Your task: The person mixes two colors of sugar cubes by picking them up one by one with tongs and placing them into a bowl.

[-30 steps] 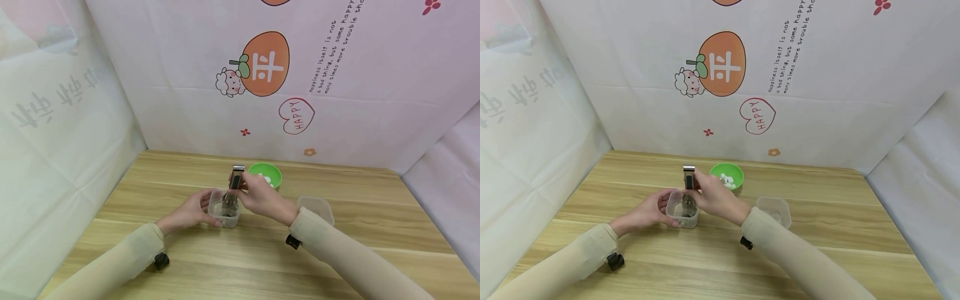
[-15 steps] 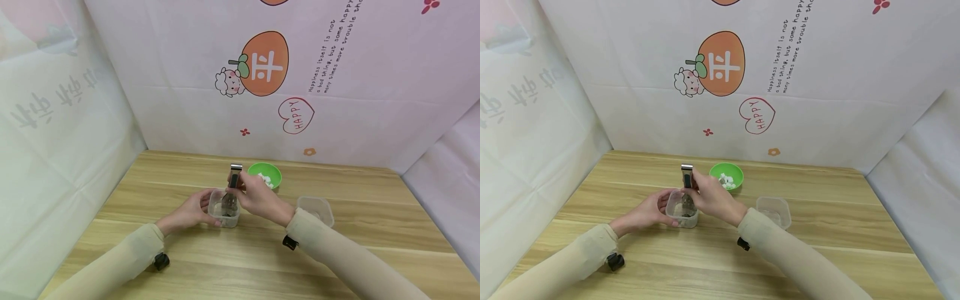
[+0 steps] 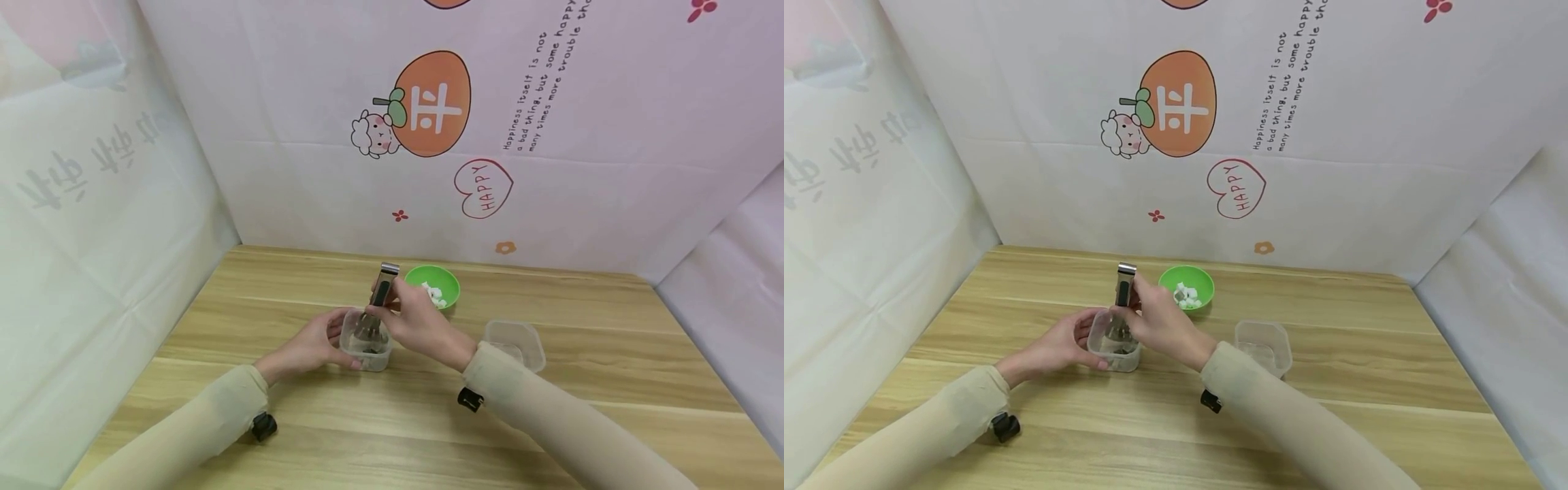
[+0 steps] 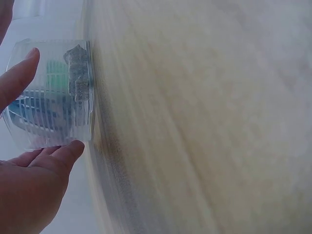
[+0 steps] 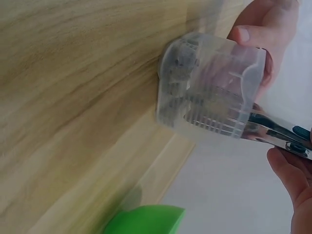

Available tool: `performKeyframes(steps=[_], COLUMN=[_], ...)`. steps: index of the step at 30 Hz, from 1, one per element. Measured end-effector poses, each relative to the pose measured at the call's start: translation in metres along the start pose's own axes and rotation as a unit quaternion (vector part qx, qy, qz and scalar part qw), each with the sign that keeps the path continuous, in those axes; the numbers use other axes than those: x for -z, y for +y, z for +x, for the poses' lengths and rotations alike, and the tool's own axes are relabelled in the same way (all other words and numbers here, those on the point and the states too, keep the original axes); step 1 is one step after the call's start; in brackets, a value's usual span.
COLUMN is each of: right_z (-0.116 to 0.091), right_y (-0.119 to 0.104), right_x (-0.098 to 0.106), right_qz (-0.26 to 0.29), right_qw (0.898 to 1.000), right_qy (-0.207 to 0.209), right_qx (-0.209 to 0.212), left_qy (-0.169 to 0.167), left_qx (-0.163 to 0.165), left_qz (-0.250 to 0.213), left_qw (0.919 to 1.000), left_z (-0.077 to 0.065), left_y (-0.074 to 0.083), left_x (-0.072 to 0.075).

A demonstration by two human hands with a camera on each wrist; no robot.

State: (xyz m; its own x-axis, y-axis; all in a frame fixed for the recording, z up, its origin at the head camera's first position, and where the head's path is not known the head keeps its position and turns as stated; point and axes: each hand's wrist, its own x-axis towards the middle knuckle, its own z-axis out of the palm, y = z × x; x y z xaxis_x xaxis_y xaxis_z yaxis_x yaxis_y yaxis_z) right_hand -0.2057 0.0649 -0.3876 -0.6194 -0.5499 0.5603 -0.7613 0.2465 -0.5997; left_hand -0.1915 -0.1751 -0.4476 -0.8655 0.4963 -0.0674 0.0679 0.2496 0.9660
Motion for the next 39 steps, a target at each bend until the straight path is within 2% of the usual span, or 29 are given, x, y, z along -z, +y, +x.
performKeyframes(steps=[7, 14, 23, 30, 39], right_z=[0.0043, 0.0037, 0.0065, 0.0071, 0.0069], right_y=[0.0015, -0.0001, 0.0015, 0.0027, -0.0004], right_x=[-0.0075, -0.0089, -0.0095, -0.0078, -0.0110], right_qz=[-0.007, 0.010, -0.015, -0.007, -0.001], right_qw=[1.000, 1.000, 1.000, 1.000, 1.000], right_qy=[0.002, 0.005, -0.003, 0.016, -0.003], right_qx=[0.011, -0.004, 0.011, 0.002, 0.003], left_qy=[0.001, 0.000, 0.002, 0.003, -0.001], left_qx=[0.003, -0.002, -0.002, -0.001, -0.009], left_qz=[0.001, -0.006, 0.002, 0.005, -0.003], left_qw=[1.0000, 1.0000, 1.0000, 1.0000, 1.0000], left_z=[-0.0012, -0.0006, -0.0002, 0.0001, 0.0001], left_y=[-0.0003, 0.0011, -0.0005, 0.0014, 0.0003], left_x=[0.0001, -0.0011, -0.0004, -0.0002, 0.0001])
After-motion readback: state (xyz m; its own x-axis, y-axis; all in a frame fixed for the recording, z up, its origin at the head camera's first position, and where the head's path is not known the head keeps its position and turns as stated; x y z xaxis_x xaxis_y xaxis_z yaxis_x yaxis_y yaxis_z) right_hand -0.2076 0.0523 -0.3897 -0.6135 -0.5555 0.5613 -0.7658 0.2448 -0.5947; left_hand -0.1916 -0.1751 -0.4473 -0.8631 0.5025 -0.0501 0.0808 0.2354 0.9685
